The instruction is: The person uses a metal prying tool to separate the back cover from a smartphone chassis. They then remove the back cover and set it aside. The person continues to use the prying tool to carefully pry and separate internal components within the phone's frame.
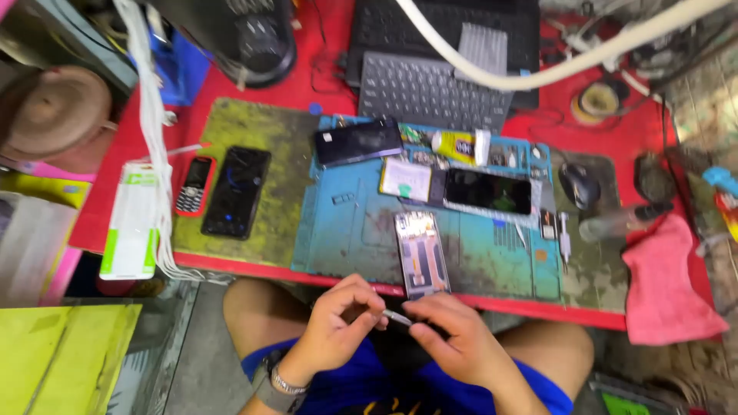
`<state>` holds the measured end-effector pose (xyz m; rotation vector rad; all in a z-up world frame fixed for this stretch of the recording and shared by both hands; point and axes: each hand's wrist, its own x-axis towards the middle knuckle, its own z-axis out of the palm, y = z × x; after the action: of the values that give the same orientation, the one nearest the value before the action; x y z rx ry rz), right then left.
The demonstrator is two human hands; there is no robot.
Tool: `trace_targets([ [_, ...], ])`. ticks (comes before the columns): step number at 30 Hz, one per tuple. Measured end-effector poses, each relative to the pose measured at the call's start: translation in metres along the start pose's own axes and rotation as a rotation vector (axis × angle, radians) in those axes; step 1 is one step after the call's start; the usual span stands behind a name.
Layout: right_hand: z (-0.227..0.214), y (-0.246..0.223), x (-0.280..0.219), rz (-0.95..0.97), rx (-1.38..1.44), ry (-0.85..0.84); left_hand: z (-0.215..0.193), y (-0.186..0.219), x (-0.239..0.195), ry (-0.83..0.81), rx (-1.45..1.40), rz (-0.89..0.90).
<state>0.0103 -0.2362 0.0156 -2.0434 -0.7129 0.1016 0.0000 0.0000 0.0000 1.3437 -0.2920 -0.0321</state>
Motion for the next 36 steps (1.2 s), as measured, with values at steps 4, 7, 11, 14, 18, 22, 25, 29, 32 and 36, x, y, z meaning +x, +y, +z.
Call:
trace_targets([
  [4, 0.013, -0.009, -0.015, 0.035, 0.014, -0.093, 0.009, -0.014, 0.000, -0.057, -0.050, -0.110],
  [7, 0.012, 0.005, -0.030, 0.187, 0.056, -0.029, 0.007, -0.016, 0.010, -0.042, 0.235, -0.119],
  [11, 0.005, 0.028, -0.041, 0.513, -0.006, 0.280, -0.007, -0.025, 0.040, -0.238, 0.811, 0.231],
  [14, 0.004, 0.034, -0.036, 0.578, 0.091, 0.372, -0.012, -0.036, 0.063, -0.407, 1.038, 0.381],
  [18, 0.009, 0.048, -0.034, 0.479, 0.313, 0.551, -0.019, -0.078, 0.067, -0.342, 1.239, 0.542],
  [22, 0.017, 0.085, -0.045, 0.544, 0.793, 0.767, -0.017, -0.082, 0.066, -0.322, 1.239, 0.565],
  [25, 0.012, 0.079, -0.029, 0.304, 0.725, 0.867, -0.017, -0.080, 0.069, -0.309, 1.235, 0.567],
  [29, 0.019, 0.069, -0.009, 0.169, 0.217, 0.783, -0.017, -0.080, 0.069, -0.337, 1.259, 0.542],
  [32, 0.031, 0.064, 0.002, 0.165, 0.051, 0.718, -0.016, -0.078, 0.069, -0.353, 1.278, 0.533],
  [36, 0.043, 0.070, 0.002, 0.237, -0.109, 0.686, -0.017, -0.080, 0.069, -0.381, 1.275, 0.500],
])
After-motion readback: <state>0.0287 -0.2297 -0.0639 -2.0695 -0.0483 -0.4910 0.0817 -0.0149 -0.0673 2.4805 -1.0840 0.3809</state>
